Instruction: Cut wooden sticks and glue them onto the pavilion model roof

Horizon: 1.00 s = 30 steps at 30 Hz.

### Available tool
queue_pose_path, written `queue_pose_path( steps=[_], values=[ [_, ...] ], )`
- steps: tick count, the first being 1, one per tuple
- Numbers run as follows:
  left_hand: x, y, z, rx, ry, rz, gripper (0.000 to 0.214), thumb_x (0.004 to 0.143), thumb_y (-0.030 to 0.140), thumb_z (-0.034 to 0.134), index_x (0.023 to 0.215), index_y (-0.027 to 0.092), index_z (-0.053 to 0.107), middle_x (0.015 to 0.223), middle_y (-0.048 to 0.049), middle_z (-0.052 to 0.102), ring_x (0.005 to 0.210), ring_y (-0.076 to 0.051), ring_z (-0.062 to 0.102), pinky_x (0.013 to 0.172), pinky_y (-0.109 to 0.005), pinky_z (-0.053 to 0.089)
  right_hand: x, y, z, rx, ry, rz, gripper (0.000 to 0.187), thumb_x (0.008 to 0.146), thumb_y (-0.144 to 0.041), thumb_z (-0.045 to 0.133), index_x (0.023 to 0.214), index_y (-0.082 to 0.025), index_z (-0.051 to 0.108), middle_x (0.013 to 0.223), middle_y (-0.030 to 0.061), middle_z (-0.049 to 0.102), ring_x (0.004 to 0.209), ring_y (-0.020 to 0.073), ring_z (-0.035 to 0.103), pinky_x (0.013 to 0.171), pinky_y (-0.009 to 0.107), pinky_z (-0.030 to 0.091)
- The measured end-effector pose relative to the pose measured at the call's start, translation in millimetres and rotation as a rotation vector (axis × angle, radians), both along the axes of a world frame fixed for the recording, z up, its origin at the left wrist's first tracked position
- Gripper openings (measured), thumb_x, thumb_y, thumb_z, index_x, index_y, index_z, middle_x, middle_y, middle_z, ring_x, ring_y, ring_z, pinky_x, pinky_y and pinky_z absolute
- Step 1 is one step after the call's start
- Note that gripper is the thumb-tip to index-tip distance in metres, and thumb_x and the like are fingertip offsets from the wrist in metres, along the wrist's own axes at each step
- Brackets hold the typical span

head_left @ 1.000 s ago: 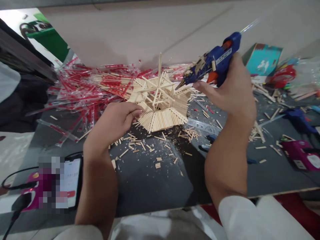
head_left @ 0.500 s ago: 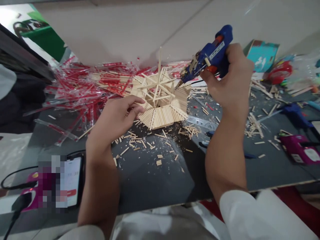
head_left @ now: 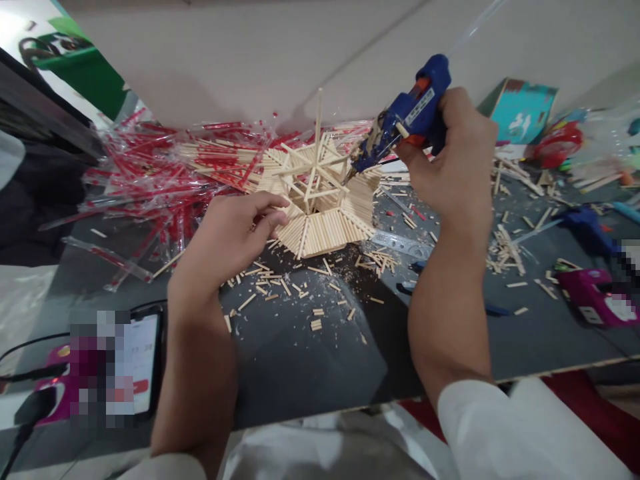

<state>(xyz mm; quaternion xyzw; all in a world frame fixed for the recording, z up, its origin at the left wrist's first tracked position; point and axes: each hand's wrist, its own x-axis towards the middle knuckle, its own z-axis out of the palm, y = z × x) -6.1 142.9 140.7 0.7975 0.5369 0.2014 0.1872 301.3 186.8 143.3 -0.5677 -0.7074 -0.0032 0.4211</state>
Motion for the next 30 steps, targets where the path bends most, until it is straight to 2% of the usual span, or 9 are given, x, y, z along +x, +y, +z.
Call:
queue_pose_path(
  steps=[5,15,24,30],
  values=[
    [1.1,-1.3,0.5,0.006,-0.013,-0.004,0.031,0.098,0.037,0.057,0.113,0.019,0.077,0.081,-0.0041,0.077,0.073,-0.018,0.067,0.076,-0.030,0.049,-0.2,-0.4,0.0,-0.022,0.008,-0.029,0.036,0.075,-0.014,0.069,0.085,-0.028,0.038,0.079,-0.0033,0.048,0.070,0.0170,0.036,0.071,0.033,0.036],
    [-0.4,-0.8,-1.2,0.008,0.006,-0.002,0.030,0.098,0.039,0.058,0.112,0.020,0.077,0.083,-0.0035,0.077,0.070,-0.017,0.064,0.074,-0.030,0.047,0.7,0.6,-3.5,-0.007,0.029,-0.004,0.033,0.076,-0.015,0.069,0.087,-0.028,0.041,0.079,-0.0038,0.044,0.069,0.0168,0.031,0.072,0.033,0.034],
    [1.2,-2.7,-0.1,0.015,-0.012,0.001,0.028,0.097,0.037,0.058,0.111,0.020,0.077,0.080,-0.0031,0.076,0.069,-0.017,0.063,0.073,-0.031,0.046,0.1,1.7,-3.3,0.007,0.033,0.018,0.036,0.074,-0.013,0.069,0.084,-0.028,0.038,0.075,-0.0048,0.039,0.067,0.0160,0.027,0.069,0.032,0.031],
    [0.8,-2.3,0.5,0.012,0.012,-0.005,0.029,0.098,0.037,0.058,0.111,0.020,0.077,0.078,-0.0030,0.075,0.067,-0.017,0.063,0.073,-0.032,0.046,-0.4,0.5,-2.9,0.012,0.032,0.008,0.035,0.075,-0.014,0.069,0.084,-0.028,0.038,0.080,-0.0031,0.044,0.072,0.0177,0.033,0.073,0.033,0.034]
  ],
)
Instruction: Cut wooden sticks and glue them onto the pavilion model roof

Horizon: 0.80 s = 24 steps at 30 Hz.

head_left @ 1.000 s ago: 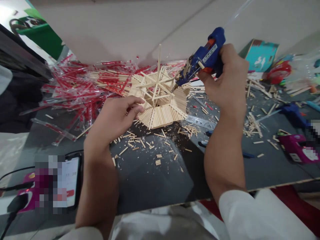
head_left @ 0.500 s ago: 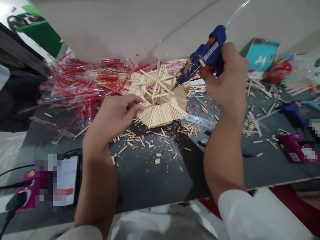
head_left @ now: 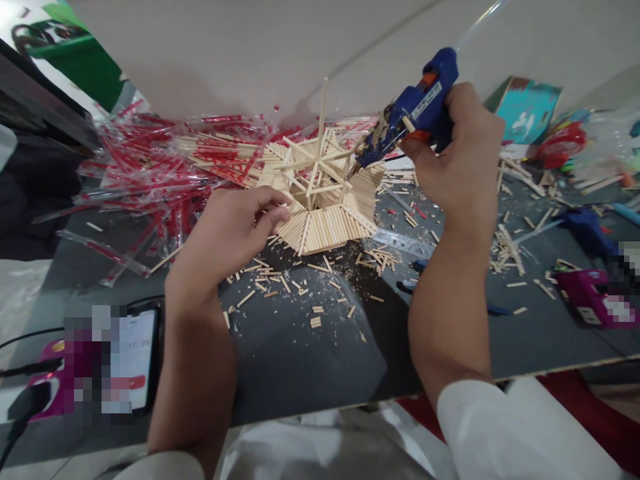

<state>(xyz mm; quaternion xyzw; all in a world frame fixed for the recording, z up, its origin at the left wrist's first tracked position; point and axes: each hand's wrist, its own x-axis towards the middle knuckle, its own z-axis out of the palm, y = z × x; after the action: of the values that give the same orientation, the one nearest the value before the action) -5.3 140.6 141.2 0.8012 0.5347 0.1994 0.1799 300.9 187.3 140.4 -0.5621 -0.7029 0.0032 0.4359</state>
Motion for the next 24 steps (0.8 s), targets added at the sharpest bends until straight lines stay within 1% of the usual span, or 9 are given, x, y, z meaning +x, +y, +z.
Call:
queue_pose_path(
  steps=[4,8,10,14,17,19,21,24],
  values=[
    [-1,0,-0.4,0.007,0.000,-0.010,0.029,0.099,0.037,0.058,0.112,0.020,0.077,0.080,-0.0031,0.075,0.069,-0.017,0.063,0.075,-0.032,0.046,0,-2,1.9,-0.022,-0.002,0.008,0.036,0.074,-0.013,0.069,0.086,-0.028,0.040,0.081,-0.0025,0.046,0.072,0.0182,0.035,0.073,0.033,0.036],
    [-1,0,-0.8,0.023,-0.006,-0.009,0.028,0.099,0.036,0.058,0.112,0.020,0.076,0.079,-0.0022,0.075,0.067,-0.017,0.062,0.075,-0.032,0.046,1,-1,2.1,0.017,-0.035,-0.025,0.038,0.071,-0.010,0.069,0.087,-0.027,0.040,0.082,-0.0024,0.048,0.071,0.0166,0.032,0.070,0.032,0.032],
    [0,0,-1.1,0.027,-0.003,-0.008,0.028,0.099,0.036,0.058,0.112,0.020,0.076,0.077,-0.0021,0.075,0.067,-0.017,0.062,0.075,-0.032,0.047,2,1,1.2,0.035,-0.077,-0.055,0.038,0.070,-0.011,0.071,0.087,-0.027,0.041,0.082,-0.0022,0.049,0.071,0.0163,0.031,0.071,0.031,0.034],
    [-1,0,-2.9,0.052,-0.014,-0.011,0.027,0.098,0.038,0.059,0.110,0.021,0.077,0.076,-0.0019,0.075,0.068,-0.018,0.063,0.074,-0.033,0.048,2,3,1.0,0.072,-0.150,-0.095,0.040,0.068,-0.015,0.076,0.088,-0.027,0.043,0.084,-0.0013,0.052,0.073,0.0177,0.039,0.075,0.033,0.040],
    [-1,0,-3.8,0.048,-0.023,-0.013,0.026,0.098,0.037,0.059,0.109,0.021,0.077,0.077,-0.0023,0.075,0.068,-0.018,0.065,0.074,-0.033,0.049,1,-1,5.2,0.103,-0.189,-0.120,0.040,0.070,-0.019,0.081,0.090,-0.027,0.047,0.086,0.0000,0.056,0.076,0.0194,0.045,0.076,0.035,0.041],
    [-1,0,-3.2,0.037,-0.030,-0.010,0.026,0.097,0.037,0.059,0.109,0.020,0.076,0.077,-0.0028,0.075,0.069,-0.018,0.065,0.074,-0.033,0.050,2,-5,9.5,0.120,-0.228,-0.176,0.040,0.070,-0.022,0.084,0.096,-0.026,0.054,0.090,0.0023,0.062,0.078,0.0206,0.050,0.075,0.035,0.040],
    [0,-1,-2.0,0.027,-0.050,-0.004,0.027,0.097,0.036,0.060,0.111,0.020,0.075,0.078,-0.0034,0.075,0.071,-0.019,0.067,0.074,-0.033,0.050,6,-10,13.0,0.103,-0.249,-0.255,0.044,0.067,-0.023,0.086,0.104,-0.022,0.062,0.096,0.0050,0.068,0.079,0.0209,0.054,0.075,0.034,0.040],
    [2,-2,-0.2,0.009,-0.098,-0.009,0.025,0.096,0.032,0.060,0.113,0.019,0.073,0.080,-0.0031,0.076,0.071,-0.019,0.068,0.073,-0.033,0.050,18,-14,13.3,0.003,-0.242,-0.375,0.051,0.068,-0.026,0.086,0.115,-0.017,0.067,0.103,0.0102,0.074,0.084,0.0228,0.062,0.075,0.035,0.042]
  ],
)
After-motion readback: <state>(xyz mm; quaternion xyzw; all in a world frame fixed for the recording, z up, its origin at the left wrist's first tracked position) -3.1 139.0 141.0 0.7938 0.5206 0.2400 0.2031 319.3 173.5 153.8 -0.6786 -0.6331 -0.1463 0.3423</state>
